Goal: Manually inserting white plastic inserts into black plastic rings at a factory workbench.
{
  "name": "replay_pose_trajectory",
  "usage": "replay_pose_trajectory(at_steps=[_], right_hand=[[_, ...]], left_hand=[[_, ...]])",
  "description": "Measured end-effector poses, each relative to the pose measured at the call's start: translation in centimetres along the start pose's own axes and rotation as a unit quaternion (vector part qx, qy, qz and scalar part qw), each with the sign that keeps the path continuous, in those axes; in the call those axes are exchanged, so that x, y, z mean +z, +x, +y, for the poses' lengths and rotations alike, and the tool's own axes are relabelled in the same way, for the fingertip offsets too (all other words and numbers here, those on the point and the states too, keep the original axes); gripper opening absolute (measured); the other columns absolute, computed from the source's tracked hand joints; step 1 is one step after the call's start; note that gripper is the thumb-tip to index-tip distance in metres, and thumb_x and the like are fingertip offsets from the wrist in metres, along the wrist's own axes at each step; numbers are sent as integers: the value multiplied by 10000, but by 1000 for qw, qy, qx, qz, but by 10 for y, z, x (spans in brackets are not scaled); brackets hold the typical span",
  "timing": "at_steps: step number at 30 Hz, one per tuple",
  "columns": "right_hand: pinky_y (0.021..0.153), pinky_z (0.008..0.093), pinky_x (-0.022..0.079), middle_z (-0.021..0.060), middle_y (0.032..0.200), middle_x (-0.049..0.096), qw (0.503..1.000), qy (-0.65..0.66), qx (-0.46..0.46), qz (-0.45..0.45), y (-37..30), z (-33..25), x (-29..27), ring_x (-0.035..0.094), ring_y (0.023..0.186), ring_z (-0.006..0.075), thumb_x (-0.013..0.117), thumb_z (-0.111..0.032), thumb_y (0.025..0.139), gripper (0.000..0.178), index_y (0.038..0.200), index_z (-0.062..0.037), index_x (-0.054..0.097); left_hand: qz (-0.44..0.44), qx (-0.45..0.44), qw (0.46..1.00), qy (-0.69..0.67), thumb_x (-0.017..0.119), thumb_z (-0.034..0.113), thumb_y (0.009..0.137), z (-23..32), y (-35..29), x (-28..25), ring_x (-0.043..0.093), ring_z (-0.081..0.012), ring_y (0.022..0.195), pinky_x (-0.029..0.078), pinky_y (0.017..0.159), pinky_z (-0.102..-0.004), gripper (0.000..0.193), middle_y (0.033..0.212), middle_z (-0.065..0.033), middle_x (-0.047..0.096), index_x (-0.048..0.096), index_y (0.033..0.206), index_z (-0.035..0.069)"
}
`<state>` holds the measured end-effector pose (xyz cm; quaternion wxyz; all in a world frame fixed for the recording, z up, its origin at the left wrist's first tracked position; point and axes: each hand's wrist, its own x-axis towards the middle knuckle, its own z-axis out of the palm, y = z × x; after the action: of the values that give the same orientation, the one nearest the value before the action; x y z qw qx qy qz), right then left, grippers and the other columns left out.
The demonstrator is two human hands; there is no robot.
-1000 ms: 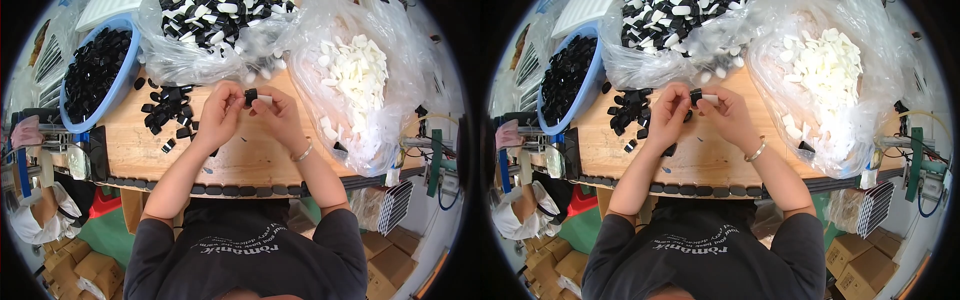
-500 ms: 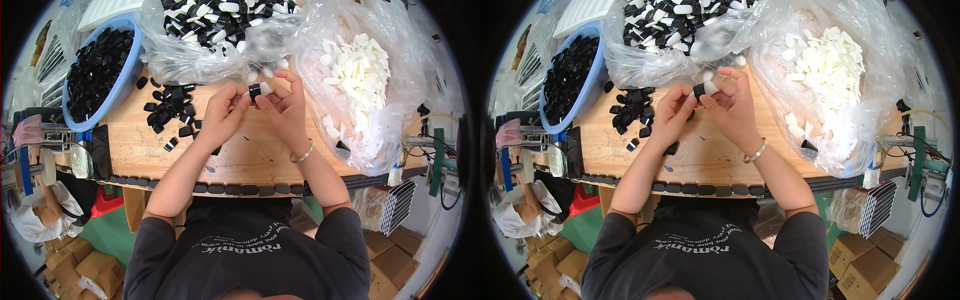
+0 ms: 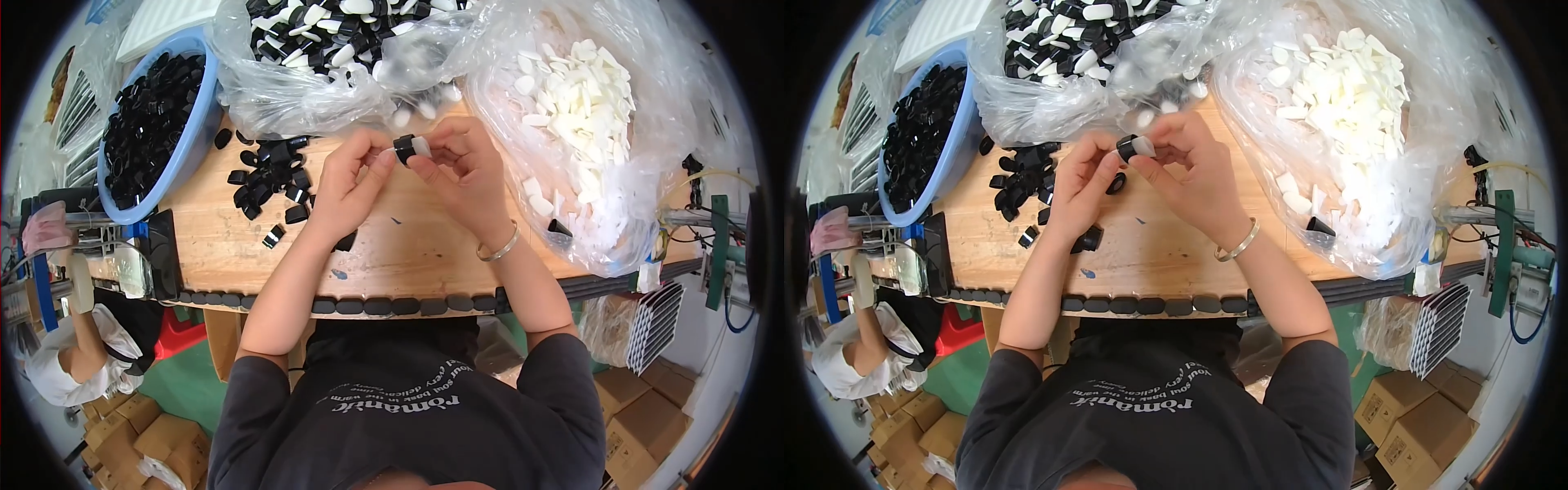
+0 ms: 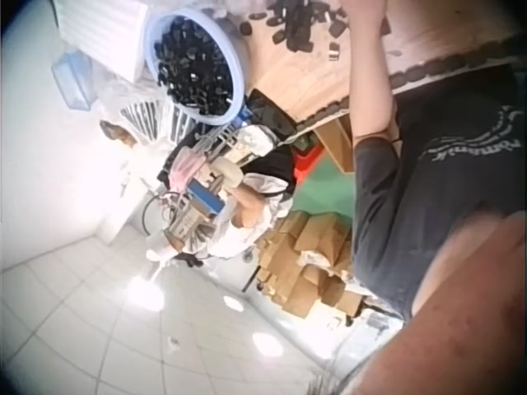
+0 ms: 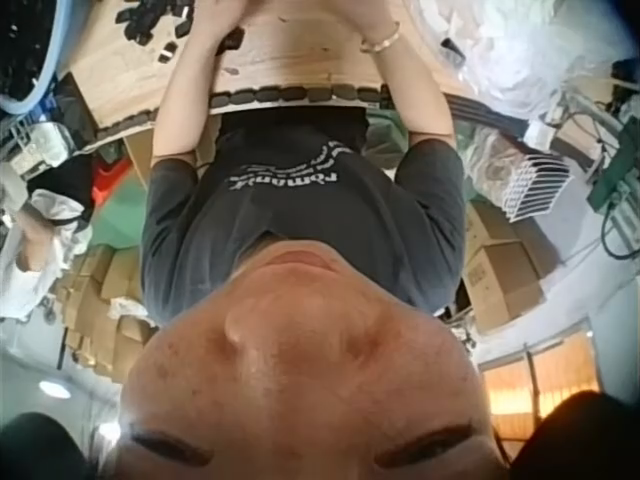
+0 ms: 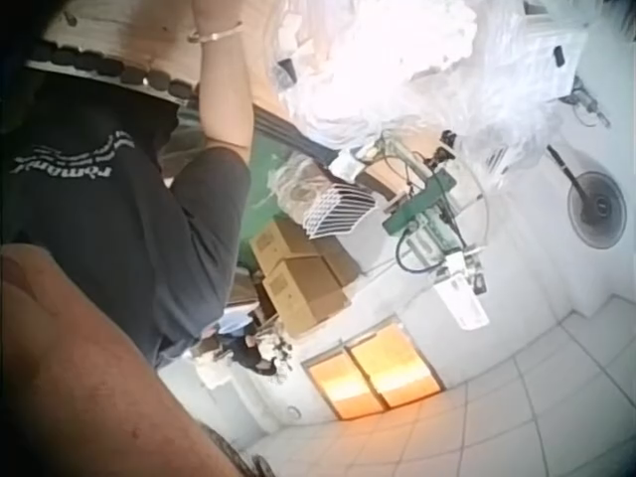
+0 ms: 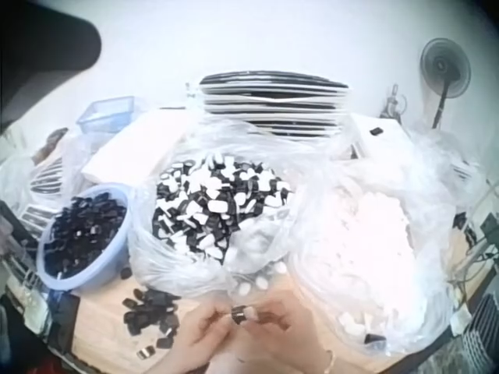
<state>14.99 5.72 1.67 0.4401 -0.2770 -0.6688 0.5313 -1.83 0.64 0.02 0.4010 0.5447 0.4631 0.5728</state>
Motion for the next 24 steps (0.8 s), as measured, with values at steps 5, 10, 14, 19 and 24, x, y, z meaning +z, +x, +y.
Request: replay_pose_trajectory(at_steps=[5, 10, 14, 19, 24], right_hand=[[791, 226, 522, 55, 962, 639, 999, -16, 33, -23, 0, -6, -1, 634, 881, 104, 688, 39, 821, 212, 984, -1, 559], [792, 224, 520, 53, 962, 638, 1000, -17, 7, -6, 0, -9, 0, 631, 881, 101, 692, 41, 817, 223, 995, 4, 563], [805, 228, 518, 60, 971, 640, 999, -24, 15, -32, -1, -6, -3, 630, 893, 104, 696, 41, 813, 232, 999, 5, 563], [805, 237, 523, 80, 989, 651, 999, 21, -16, 48, -1, -3, 3, 636, 892, 111, 701, 43, 807, 225, 986, 1, 572], [810, 246, 523, 83, 1000, 656, 999, -46, -23, 15, -2, -6, -1, 641, 900, 124, 702, 40, 804, 212, 977, 5, 585]], left_hand=[[-6, 24, 999, 22, 553, 84, 926, 2, -1, -6, 459, -88, 705, 395, 654, -222, 83, 765, -19, 525, 572, 898, 8], [7, 46, 999, 24, 558, 97, 927, -1, 0, -3, 456, -100, 705, 390, 656, -239, 99, 738, -18, 519, 589, 896, 8], [-4, 59, 996, 60, 565, 108, 927, -2, 0, -4, 460, -107, 701, 391, 658, -241, 110, 747, -20, 533, 597, 899, 7], [5, -34, 998, -50, 579, 75, 915, 6, -7, 7, 463, -91, 719, 411, 700, -233, 87, 823, -20, 584, 605, 924, -6], [14, -20, 998, -63, 583, 54, 903, 3, -5, 6, 464, -87, 729, 412, 707, -232, 84, 815, -15, 576, 599, 956, -9]])
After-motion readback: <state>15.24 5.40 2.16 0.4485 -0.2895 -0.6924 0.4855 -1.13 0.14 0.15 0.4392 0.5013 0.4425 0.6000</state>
